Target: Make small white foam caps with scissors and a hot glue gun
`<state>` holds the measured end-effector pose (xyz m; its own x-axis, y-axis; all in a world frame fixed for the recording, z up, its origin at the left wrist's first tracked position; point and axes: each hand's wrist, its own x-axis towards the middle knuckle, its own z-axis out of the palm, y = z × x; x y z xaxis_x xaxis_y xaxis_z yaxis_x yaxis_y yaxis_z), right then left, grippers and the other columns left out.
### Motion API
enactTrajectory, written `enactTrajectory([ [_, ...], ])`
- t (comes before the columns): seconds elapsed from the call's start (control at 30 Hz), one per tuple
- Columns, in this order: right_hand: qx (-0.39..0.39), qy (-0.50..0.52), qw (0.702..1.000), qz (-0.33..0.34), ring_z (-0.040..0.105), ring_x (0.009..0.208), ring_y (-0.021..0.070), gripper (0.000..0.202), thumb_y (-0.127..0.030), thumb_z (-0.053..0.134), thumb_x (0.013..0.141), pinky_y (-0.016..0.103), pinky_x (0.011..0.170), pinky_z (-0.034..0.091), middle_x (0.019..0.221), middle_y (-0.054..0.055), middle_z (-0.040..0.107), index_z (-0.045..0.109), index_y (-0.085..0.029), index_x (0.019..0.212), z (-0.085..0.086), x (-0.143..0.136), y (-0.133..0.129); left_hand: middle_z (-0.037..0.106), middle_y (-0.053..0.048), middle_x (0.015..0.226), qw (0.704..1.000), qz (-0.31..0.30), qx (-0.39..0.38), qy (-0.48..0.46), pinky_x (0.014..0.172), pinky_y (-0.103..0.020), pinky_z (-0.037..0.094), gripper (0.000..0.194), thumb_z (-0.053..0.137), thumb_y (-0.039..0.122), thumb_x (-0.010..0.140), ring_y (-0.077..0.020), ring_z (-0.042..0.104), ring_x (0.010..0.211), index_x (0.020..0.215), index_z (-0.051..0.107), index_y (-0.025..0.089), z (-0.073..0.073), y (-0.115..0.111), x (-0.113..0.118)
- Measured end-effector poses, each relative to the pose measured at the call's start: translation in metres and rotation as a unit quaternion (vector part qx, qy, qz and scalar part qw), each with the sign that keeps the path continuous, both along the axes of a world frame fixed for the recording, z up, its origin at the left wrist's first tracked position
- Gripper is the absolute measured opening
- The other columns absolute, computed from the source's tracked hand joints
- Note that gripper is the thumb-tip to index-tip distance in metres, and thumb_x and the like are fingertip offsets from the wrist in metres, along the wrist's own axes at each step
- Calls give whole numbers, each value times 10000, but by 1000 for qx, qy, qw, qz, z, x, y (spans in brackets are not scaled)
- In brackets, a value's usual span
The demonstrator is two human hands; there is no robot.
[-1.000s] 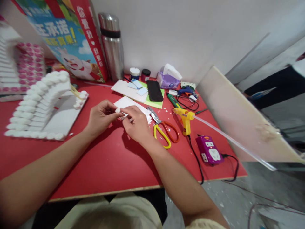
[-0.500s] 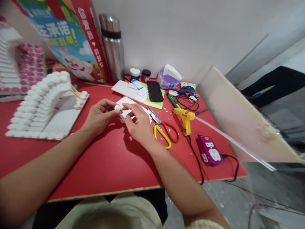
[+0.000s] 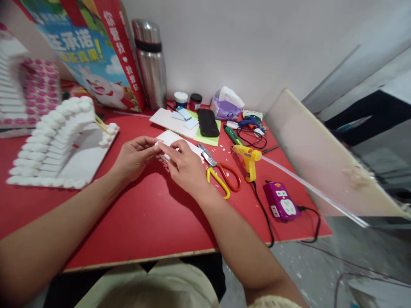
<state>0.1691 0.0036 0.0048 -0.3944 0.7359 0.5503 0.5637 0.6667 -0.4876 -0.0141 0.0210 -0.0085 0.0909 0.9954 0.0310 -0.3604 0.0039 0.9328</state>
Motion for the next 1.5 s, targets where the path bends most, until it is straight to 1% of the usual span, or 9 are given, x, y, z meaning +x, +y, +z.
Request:
enactTrajectory([
  [0.2,14,-23,1000,4,565,807,162,515,-95,497,931,318,736,504,1113,80,606,635,-287,1388,-2,1,0,759,-45,820,999,6,-21,-37,729,-267,607,308,914,326,686,-139,717,734,899,767,158,2,0,0],
  [0.37,13,84,995,59,627,919,164,467,-68,451,936,310,800,525,1067,74,639,700,-255,1285,6,2,-1,760,-46,815,998,-28,-21,-56,714,-281,616,269,897,299,707,-130,701,684,904,779,159,3,-1,-1],
  [0.5,-74,182,980,-9,635,776,133,282,-163,520,942,288,718,529,1020,53,672,733,-226,1115,13,1,0,763,-52,821,997,-46,-23,-60,716,-321,628,287,894,287,699,-151,713,668,929,784,155,9,-4,0],
  [0.63,-163,214,960,-72,575,608,105,108,-291,651,874,259,587,485,898,27,696,693,-200,913,13,-3,3,775,-67,884,998,-54,-34,-11,727,-362,632,387,880,351,721,-179,731,701,1046,786,163,9,-9,0],
  [0.8,-184,188,962,-76,525,564,95,130,-323,698,836,254,566,451,797,-1,676,672,-198,859,11,-7,2,796,-97,972,996,-65,14,66,845,-361,613,397,862,398,752,-210,752,839,1066,802,164,5,-10,1],
  [1.0,-123,138,979,-88,509,592,103,95,-218,641,853,265,620,440,749,-6,654,652,-193,762,9,-4,2,791,-101,926,982,-51,98,154,793,-345,613,367,816,389,805,-209,740,808,1073,794,140,7,-10,2],
  [1.17,-94,135,983,-86,508,595,101,100,-191,632,858,266,638,441,755,-8,652,660,-186,762,6,-4,4,773,-106,969,974,-40,149,165,796,-321,606,323,780,356,837,-200,737,841,1061,758,124,1,-10,3],
  [1.27,-105,142,980,-89,521,600,105,103,-198,627,857,268,641,443,752,-8,659,661,-190,760,5,-5,4,765,-101,955,967,-14,170,191,772,-306,603,288,765,339,846,-191,732,824,1037,737,125,-2,-9,3],
  [1.5,-174,171,964,-103,564,603,122,106,-283,631,841,278,625,453,746,-2,678,660,-197,788,10,-6,3,770,-97,992,918,47,254,300,769,-288,607,249,726,316,873,-183,734,832,1050,731,141,-6,-9,1],
])
